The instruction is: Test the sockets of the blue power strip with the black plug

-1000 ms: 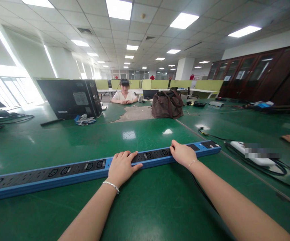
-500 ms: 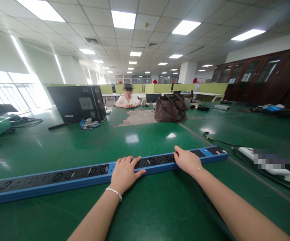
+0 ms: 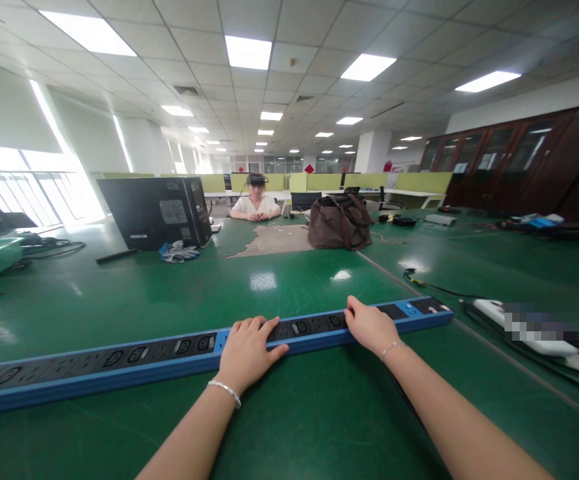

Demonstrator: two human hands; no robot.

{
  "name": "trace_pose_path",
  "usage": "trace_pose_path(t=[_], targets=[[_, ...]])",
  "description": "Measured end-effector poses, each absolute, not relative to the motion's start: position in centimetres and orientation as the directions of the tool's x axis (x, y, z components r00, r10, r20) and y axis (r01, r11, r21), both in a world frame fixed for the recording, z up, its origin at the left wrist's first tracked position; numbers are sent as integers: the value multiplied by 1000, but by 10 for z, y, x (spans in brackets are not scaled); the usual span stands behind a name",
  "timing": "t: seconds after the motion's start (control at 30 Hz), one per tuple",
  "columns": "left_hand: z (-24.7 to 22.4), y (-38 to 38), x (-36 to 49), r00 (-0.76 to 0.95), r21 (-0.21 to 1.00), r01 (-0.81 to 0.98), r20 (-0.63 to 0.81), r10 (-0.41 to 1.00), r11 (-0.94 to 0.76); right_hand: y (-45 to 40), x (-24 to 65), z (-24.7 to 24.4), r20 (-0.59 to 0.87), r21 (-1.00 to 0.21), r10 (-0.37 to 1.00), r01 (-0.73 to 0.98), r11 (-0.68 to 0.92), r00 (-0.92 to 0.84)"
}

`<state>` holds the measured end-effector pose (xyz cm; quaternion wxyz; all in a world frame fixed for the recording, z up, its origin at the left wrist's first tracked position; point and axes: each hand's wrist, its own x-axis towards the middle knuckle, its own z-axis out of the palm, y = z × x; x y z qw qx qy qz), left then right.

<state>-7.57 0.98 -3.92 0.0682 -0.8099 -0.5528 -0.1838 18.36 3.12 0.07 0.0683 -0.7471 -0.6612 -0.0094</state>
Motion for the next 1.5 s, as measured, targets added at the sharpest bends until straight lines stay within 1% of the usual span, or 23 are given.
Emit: trace_pose_path(t=[0.23, 0.43, 0.5, 0.63, 0.67, 0.73, 0.8, 0.87, 0.97, 1.07, 1.13, 1.23, 1.3, 1.4, 1.5], targets=[[-40, 10, -74, 314, 86, 924, 390, 866, -373, 32, 187, -2, 126, -190, 971, 966, -175, 201], [-41, 11, -74, 306, 82, 927, 399, 864, -366, 32, 188, -10, 193, -305, 957, 940, -151, 216], [-41, 11, -75, 308, 82, 926, 400, 864, -368, 33, 192, -8, 218, -374, 950, 919, -129, 222], [-41, 11, -75, 308, 84, 926, 398, 864, -369, 33, 206, 13, 307, -633, 913, 774, -15, 269], [-41, 11, -75, 309, 84, 925, 398, 864, -369, 32, 207, 21, 329, -660, 907, 751, 22, 263], [-42, 11, -75, 310, 84, 925, 400, 862, -371, 28, 203, 34, 355, -669, 905, 740, 70, 235], [-42, 11, -75, 311, 81, 925, 406, 859, -372, 22, 188, 42, 308, -692, 927, 718, 66, 212], [-42, 11, -75, 312, 77, 924, 412, 856, -374, 16, 166, 43, 198, -777, 967, 627, 55, 161], [-43, 11, -76, 318, 79, 920, 420, 850, -383, 13, 130, 35, 44, -838, 999, 546, 22, 28], [-43, 11, -76, 318, 87, 919, 415, 852, -385, 16, 105, 21, -15, -845, 995, 533, 41, -100], [-43, 10, -76, 312, 94, 921, 407, 859, -379, 21, 94, 13, -4, -817, 993, 573, 64, -117], [-42, 10, -76, 309, 102, 920, 403, 861, -378, 26, 83, 3, 138, -694, 988, 705, 143, -65], [-41, 10, -76, 310, 111, 918, 398, 863, -381, 28, 77, 0, 206, -610, 978, 779, 144, -19], [-40, 9, -75, 307, 121, 918, 381, 872, -377, 28, 71, -3, 191, -556, 982, 825, 98, 12], [-40, 10, -75, 298, 122, 922, 377, 877, -367, 27, 64, -4, 185, -517, 983, 851, 87, 12]])
